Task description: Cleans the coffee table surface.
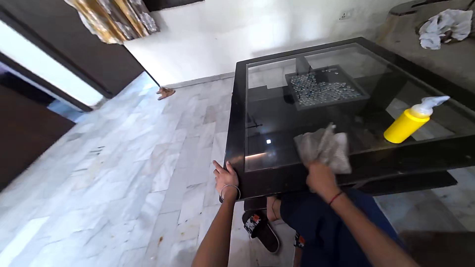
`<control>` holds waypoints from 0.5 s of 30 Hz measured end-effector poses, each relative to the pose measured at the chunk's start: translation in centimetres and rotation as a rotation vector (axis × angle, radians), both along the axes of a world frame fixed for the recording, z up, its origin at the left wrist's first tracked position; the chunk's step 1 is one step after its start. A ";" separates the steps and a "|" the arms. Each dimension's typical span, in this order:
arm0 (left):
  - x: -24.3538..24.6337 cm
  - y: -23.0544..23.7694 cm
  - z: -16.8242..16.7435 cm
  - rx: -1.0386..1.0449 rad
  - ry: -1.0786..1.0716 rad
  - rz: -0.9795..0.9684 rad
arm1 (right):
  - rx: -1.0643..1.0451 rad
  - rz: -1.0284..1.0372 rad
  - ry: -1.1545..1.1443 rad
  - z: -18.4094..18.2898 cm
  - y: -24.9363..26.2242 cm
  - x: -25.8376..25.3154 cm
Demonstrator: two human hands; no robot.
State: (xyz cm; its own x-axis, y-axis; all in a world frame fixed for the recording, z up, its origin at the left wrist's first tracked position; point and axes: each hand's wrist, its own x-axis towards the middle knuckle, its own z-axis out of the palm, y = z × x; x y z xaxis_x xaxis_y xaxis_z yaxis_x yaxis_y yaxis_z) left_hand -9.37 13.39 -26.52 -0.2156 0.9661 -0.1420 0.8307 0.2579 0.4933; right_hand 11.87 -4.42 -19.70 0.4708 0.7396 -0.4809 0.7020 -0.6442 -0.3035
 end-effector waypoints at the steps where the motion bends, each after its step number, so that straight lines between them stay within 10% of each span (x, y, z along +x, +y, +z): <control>1: 0.0 0.0 -0.1 0.013 -0.011 0.021 | 0.006 0.111 0.028 0.1 0.5 -2.8; 6: -0.1 0.1 -0.4 0.047 0.024 0.009 | 0.077 0.461 0.112 -0.9 2.0 -8.1; 15: 0.9 0.5 0.4 -0.174 0.185 -0.023 | 0.075 0.052 -0.182 -2.1 -1.6 10.4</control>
State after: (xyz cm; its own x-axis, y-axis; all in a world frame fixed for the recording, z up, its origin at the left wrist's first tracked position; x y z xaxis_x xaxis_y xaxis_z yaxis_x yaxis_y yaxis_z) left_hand -8.42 13.89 -26.11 -0.2317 0.9356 -0.2665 0.9094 0.3056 0.2822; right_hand 22.25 -6.03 -21.83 0.5050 0.7959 -0.3339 0.7816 -0.5858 -0.2142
